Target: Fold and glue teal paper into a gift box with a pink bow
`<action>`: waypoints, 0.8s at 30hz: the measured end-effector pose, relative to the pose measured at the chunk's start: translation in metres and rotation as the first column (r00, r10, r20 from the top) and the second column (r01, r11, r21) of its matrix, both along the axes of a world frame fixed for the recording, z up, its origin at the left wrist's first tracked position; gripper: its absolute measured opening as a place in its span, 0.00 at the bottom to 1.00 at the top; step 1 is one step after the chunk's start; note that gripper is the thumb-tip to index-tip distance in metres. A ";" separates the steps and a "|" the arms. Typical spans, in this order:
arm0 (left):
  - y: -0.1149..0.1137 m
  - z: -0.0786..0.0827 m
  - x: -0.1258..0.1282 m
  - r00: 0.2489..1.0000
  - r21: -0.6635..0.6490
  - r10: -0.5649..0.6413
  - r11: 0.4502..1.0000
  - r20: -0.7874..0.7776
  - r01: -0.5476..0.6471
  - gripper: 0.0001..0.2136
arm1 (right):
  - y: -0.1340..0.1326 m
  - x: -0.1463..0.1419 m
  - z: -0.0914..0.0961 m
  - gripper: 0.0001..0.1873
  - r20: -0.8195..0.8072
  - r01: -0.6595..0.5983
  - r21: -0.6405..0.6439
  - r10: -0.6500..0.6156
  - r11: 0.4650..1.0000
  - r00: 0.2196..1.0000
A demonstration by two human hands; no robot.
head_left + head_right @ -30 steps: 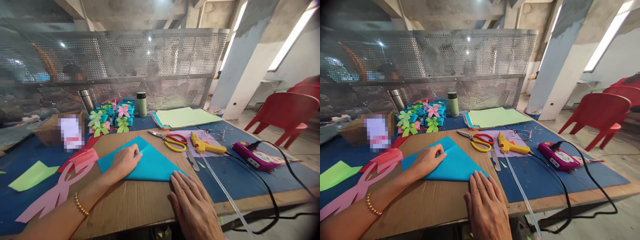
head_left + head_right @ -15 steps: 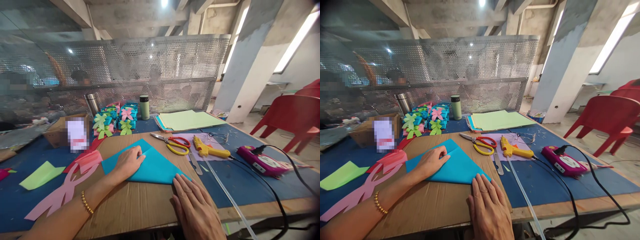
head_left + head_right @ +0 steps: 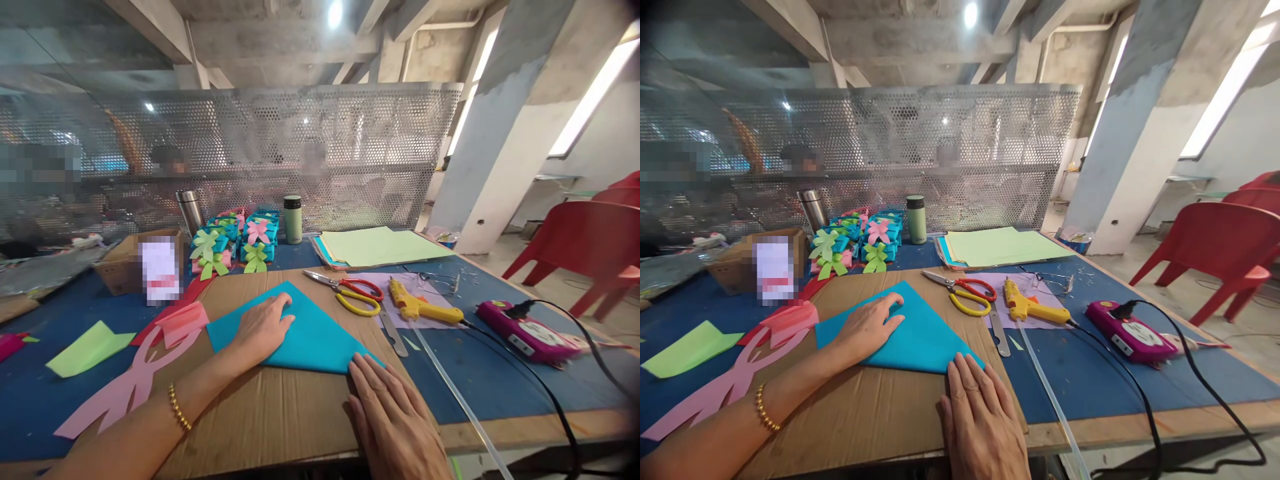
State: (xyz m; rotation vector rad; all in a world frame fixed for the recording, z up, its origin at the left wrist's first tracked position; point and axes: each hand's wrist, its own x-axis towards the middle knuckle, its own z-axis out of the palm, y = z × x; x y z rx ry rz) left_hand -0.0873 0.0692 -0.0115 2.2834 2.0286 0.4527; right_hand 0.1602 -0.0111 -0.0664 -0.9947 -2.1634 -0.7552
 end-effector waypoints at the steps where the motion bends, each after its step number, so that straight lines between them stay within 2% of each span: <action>1: -0.001 0.001 0.001 1.000 0.007 -0.013 1.000 -0.014 0.013 0.16 | 0.000 0.000 0.000 0.18 -0.003 0.000 -0.001 0.000 1.000 1.000; 4: -0.002 0.002 0.002 0.995 0.021 -0.072 0.997 -0.069 0.074 0.19 | -0.001 -0.001 -0.001 0.18 -0.020 0.003 -0.009 -0.003 1.000 1.000; 9: -0.001 0.005 0.004 0.941 0.016 -0.140 0.988 -0.308 0.153 0.20 | -0.004 -0.003 0.000 0.18 -0.046 0.010 -0.046 -0.012 0.999 0.999; 15: -0.001 0.013 0.016 0.898 -0.003 -0.203 0.976 -0.391 0.220 0.18 | -0.012 -0.006 0.002 0.18 -0.030 0.047 -0.106 -0.050 0.993 0.998; 18: -0.001 0.012 0.022 0.889 0.017 -0.229 0.966 -0.396 0.256 0.17 | -0.016 -0.007 0.003 0.19 -0.050 0.057 -0.131 -0.064 0.990 0.997; 24: -0.001 0.004 0.021 0.925 0.028 -0.241 0.965 -0.293 0.260 0.20 | -0.021 -0.009 0.006 0.20 -0.085 0.052 -0.215 -0.072 0.975 0.994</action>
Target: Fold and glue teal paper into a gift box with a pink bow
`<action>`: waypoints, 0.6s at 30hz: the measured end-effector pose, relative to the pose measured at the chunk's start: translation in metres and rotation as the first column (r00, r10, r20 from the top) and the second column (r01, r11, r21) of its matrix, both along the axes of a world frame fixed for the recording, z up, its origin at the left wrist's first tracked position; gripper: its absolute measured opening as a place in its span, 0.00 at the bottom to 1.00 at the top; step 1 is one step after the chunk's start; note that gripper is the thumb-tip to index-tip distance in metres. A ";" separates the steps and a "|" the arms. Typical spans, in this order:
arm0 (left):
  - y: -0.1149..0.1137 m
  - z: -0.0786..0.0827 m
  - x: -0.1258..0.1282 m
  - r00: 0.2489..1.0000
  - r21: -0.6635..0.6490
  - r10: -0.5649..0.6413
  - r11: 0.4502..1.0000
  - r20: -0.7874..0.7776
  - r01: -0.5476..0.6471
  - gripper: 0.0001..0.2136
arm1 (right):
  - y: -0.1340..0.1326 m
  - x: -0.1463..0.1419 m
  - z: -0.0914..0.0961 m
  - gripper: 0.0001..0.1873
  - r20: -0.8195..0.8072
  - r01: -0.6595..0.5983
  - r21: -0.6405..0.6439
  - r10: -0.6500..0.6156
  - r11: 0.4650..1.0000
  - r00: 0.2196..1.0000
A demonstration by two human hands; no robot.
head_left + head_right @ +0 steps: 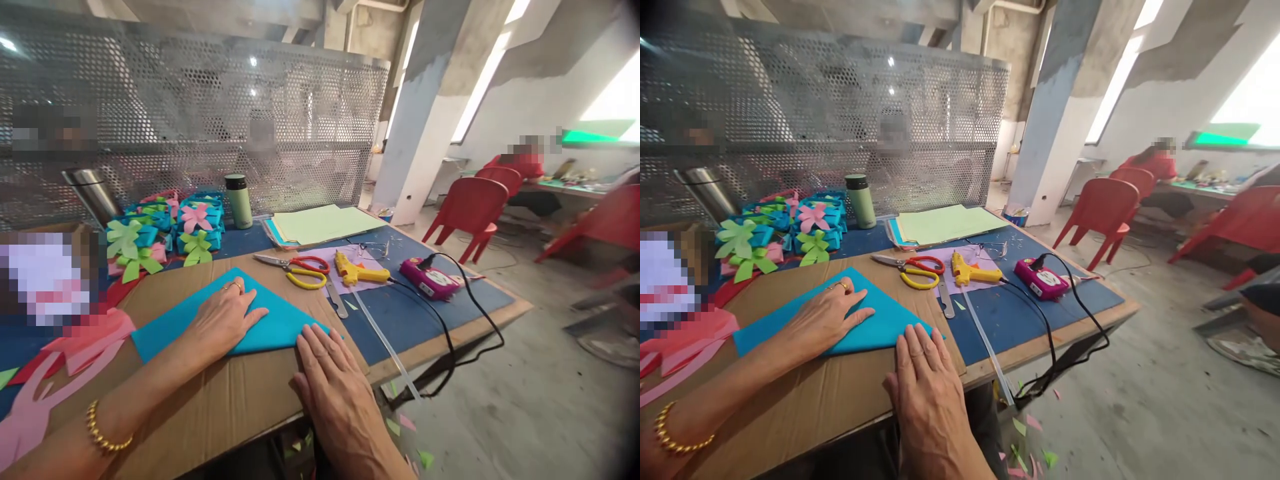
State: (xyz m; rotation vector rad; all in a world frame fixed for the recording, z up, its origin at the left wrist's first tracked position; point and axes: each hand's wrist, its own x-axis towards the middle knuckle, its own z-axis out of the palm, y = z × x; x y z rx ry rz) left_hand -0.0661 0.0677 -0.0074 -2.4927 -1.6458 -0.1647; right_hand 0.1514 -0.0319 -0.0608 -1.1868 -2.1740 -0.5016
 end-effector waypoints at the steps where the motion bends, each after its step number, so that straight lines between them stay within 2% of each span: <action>1: 0.000 -0.001 0.000 1.000 0.003 0.003 1.000 0.011 -0.003 0.21 | 0.000 0.000 0.000 0.21 -0.005 0.002 -0.010 -0.002 1.000 1.000; 7: -0.002 0.003 0.003 0.998 -0.014 0.048 0.999 0.027 -0.048 0.20 | 0.000 0.000 -0.003 0.20 -0.015 0.010 -0.012 -0.010 1.000 1.000; 12: -0.003 0.007 0.006 0.996 -0.040 0.080 0.996 0.028 -0.079 0.21 | 0.003 0.002 -0.005 0.19 0.026 -0.016 0.057 0.015 0.998 1.000; 16: -0.004 0.007 0.005 0.996 -0.042 0.065 0.997 0.059 -0.063 0.23 | 0.010 0.006 0.008 0.19 0.116 -0.037 0.028 0.034 0.999 0.993; 18: -0.004 0.007 0.004 0.996 -0.044 0.056 0.998 0.075 -0.053 0.23 | 0.016 0.006 0.020 0.16 0.152 -0.026 -0.039 0.031 0.999 0.988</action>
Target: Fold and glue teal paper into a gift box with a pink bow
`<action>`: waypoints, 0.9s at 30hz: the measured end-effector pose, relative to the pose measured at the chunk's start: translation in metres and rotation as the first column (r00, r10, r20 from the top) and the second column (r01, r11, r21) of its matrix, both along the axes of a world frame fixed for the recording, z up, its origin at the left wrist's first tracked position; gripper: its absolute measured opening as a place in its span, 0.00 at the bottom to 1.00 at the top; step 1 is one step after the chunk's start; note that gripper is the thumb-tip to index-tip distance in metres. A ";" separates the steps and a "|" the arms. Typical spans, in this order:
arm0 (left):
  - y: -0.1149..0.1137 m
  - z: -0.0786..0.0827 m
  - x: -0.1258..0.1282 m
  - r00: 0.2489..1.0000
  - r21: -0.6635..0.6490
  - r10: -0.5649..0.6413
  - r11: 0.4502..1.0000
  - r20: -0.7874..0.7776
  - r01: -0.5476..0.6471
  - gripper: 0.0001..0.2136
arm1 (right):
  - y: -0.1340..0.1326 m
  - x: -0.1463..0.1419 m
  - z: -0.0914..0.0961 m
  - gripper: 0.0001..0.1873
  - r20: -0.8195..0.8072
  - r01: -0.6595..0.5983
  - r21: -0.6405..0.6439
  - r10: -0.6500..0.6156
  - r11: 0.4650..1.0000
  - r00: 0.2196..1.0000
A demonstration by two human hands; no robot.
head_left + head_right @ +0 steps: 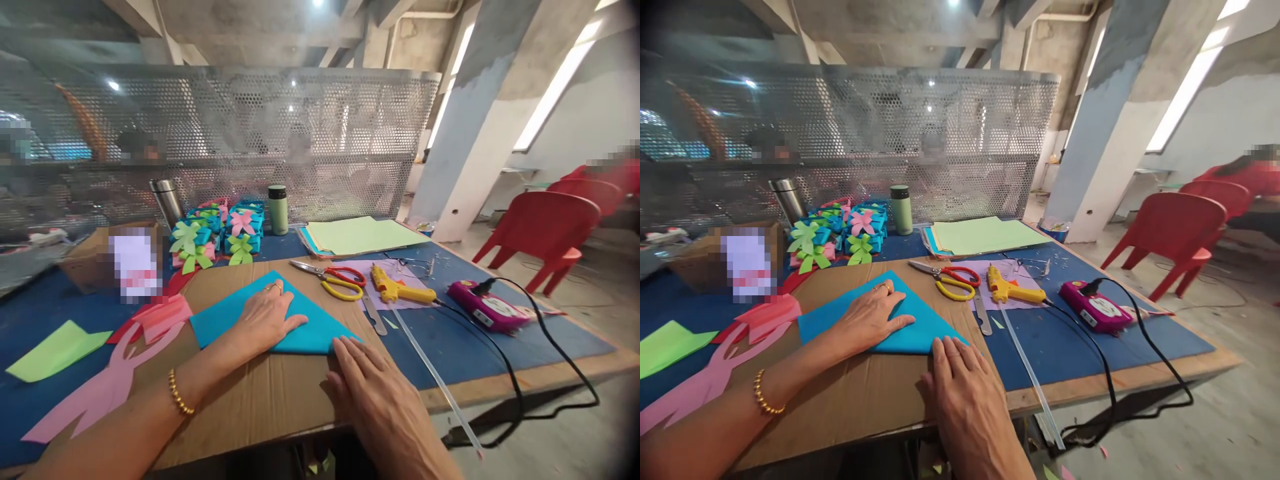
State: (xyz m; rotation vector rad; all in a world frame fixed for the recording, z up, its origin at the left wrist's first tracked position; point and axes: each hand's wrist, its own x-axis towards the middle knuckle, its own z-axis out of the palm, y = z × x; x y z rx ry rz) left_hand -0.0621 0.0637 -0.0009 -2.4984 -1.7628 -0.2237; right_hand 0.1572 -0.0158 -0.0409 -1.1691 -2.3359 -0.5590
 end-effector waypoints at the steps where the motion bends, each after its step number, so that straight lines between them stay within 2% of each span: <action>1: 0.000 0.000 0.000 1.000 -0.002 -0.002 1.000 0.007 0.002 0.23 | 0.004 -0.001 0.007 0.13 0.029 0.014 -0.049 -0.013 0.999 0.999; 4: -0.001 -0.002 0.000 1.000 0.001 -0.002 1.000 0.022 0.002 0.22 | 0.018 -0.010 0.025 0.06 0.185 0.081 -0.179 -0.047 0.981 0.982; 5: -0.001 -0.002 0.000 1.000 0.003 0.001 1.000 0.025 -0.001 0.22 | 0.022 -0.014 0.031 0.07 0.242 0.100 -0.193 -0.051 0.976 0.969; 8: 0.000 -0.002 -0.001 0.999 0.012 0.003 1.000 0.036 -0.004 0.21 | 0.035 -0.032 0.044 0.20 0.408 0.136 -0.230 -0.032 0.964 0.912; 11: 0.001 -0.001 -0.003 0.999 0.021 -0.009 1.000 0.044 0.008 0.16 | 0.048 -0.048 0.057 0.18 0.504 0.154 -0.281 0.009 0.947 0.864; 15: 0.001 0.001 -0.004 0.999 0.033 -0.022 0.999 0.049 0.021 0.11 | 0.061 -0.061 0.068 0.12 0.533 0.157 -0.299 0.028 0.941 0.846; 22: -0.001 -0.001 -0.003 0.998 0.042 -0.026 0.999 0.060 0.023 0.12 | 0.050 -0.056 0.056 0.20 0.494 0.223 -0.283 -0.057 0.933 0.868; 24: -0.001 -0.001 -0.004 0.997 0.045 -0.037 0.998 0.061 0.035 0.12 | 0.051 -0.055 0.055 0.18 0.485 0.191 -0.297 -0.025 0.936 0.874; 27: 0.000 -0.002 -0.006 0.997 0.053 -0.047 0.998 0.065 0.044 0.13 | 0.064 -0.059 0.062 0.13 0.469 0.087 -0.341 0.090 0.936 0.878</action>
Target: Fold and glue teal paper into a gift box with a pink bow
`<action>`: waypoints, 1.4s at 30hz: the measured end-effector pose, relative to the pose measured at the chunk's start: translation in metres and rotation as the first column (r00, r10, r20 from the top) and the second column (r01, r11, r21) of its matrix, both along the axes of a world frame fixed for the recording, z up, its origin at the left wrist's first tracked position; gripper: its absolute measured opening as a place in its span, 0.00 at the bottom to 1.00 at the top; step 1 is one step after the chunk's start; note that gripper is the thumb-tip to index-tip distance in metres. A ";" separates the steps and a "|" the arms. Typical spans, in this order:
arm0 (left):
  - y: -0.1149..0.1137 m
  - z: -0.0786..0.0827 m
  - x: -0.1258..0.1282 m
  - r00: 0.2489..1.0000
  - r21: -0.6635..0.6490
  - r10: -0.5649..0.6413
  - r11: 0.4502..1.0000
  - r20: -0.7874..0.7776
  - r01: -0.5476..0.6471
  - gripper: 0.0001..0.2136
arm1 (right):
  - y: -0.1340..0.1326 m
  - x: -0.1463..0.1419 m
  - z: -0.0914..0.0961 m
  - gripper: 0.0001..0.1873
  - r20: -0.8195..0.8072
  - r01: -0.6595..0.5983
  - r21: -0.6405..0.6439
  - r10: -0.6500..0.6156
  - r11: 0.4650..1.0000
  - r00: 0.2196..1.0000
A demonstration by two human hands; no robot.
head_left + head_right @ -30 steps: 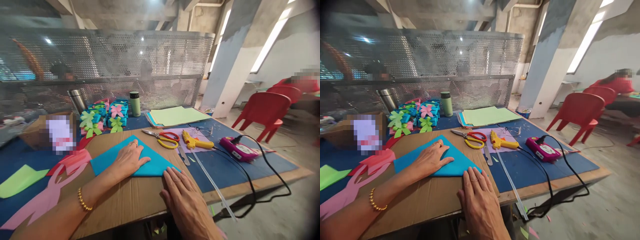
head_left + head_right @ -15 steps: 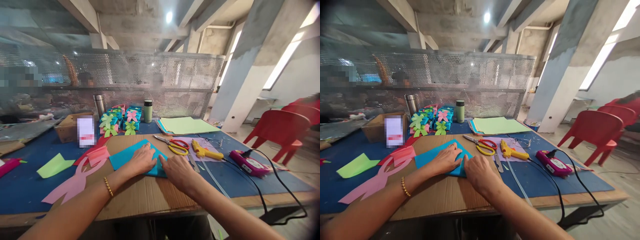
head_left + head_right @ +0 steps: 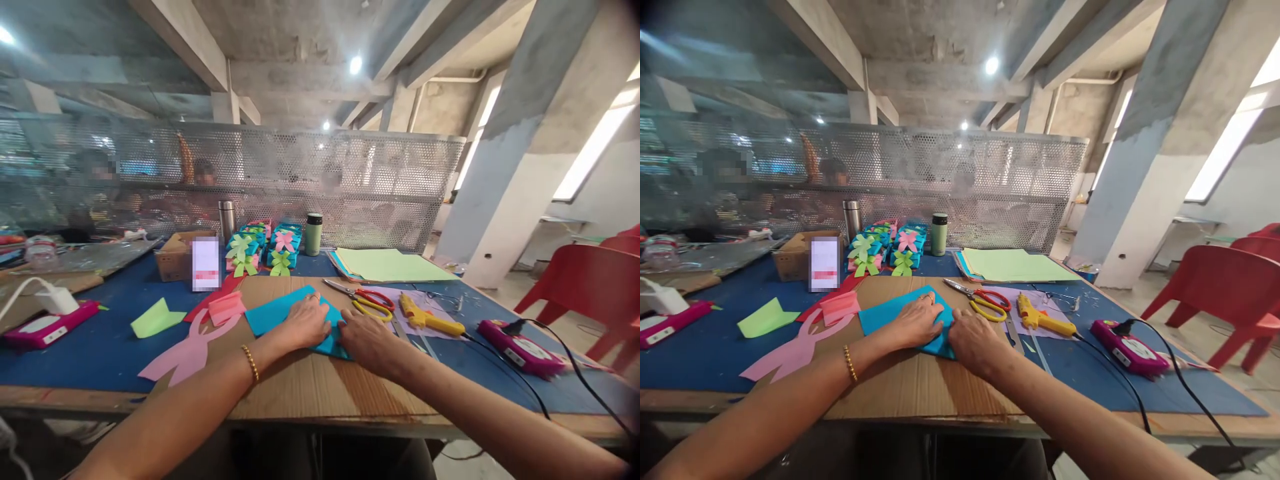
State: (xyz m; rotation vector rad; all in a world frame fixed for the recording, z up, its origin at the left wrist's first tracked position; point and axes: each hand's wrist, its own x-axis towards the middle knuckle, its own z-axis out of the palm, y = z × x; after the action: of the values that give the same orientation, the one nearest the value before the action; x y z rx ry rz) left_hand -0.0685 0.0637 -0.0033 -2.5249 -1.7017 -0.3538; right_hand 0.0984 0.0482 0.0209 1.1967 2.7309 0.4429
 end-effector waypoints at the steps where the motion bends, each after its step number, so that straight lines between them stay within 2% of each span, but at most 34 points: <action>1: 0.000 -0.001 -0.001 1.000 0.003 0.002 1.000 0.003 -0.002 0.14 | 0.007 -0.002 0.003 0.12 -0.010 -0.032 -0.017 0.032 0.999 0.999; 7: 0.005 -0.002 -0.002 0.999 -0.015 0.011 1.000 0.034 -0.011 0.14 | 0.043 -0.011 0.009 0.11 -0.068 -0.067 -0.110 0.060 0.992 0.996; 12: 0.009 0.002 -0.008 0.998 -0.080 -0.020 0.996 0.058 0.025 0.15 | 0.049 -0.007 0.004 0.15 -0.093 -0.090 -0.177 0.074 0.980 0.993; 17: 0.004 0.014 -0.035 0.986 -0.171 -0.145 0.973 0.078 0.156 0.18 | 0.047 -0.007 0.005 0.17 -0.109 -0.118 -0.220 0.096 0.968 0.989; 22: -0.022 0.020 -0.067 0.983 -0.191 -0.142 0.968 0.120 0.163 0.16 | 0.047 -0.006 0.005 0.15 -0.127 -0.122 -0.230 0.094 0.965 0.987; 28: -0.054 0.015 -0.086 0.985 -0.189 -0.056 0.978 0.166 0.087 0.15 | 0.050 -0.004 0.002 0.15 -0.142 -0.148 -0.236 0.117 0.960 0.983; 33: -0.073 0.011 -0.091 0.985 -0.126 -0.015 0.991 0.170 0.037 0.15 | 0.052 -0.002 0.002 0.15 -0.157 -0.156 -0.234 0.121 0.960 0.980; 35: -0.079 0.011 -0.091 0.976 -0.102 0.025 0.995 0.217 -0.003 0.15 | 0.053 -0.003 0.003 0.15 -0.163 -0.156 -0.231 0.120 0.960 0.979; 38: -0.080 0.006 -0.090 0.932 -0.104 0.164 0.985 0.323 -0.137 0.13 | 0.055 -0.007 0.004 0.15 -0.162 -0.148 -0.228 0.112 0.962 0.980; 42: -0.074 -0.006 -0.092 0.856 -0.123 0.354 0.935 0.376 -0.332 0.12 | 0.056 -0.015 0.005 0.20 -0.161 -0.104 -0.215 0.070 0.971 0.985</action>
State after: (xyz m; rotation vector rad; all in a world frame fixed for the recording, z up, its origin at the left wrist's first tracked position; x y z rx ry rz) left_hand -0.1602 -0.0101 -0.0096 -2.2191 -2.2847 -0.8399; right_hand 0.0838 0.1046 0.0262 1.0977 2.8747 0.0503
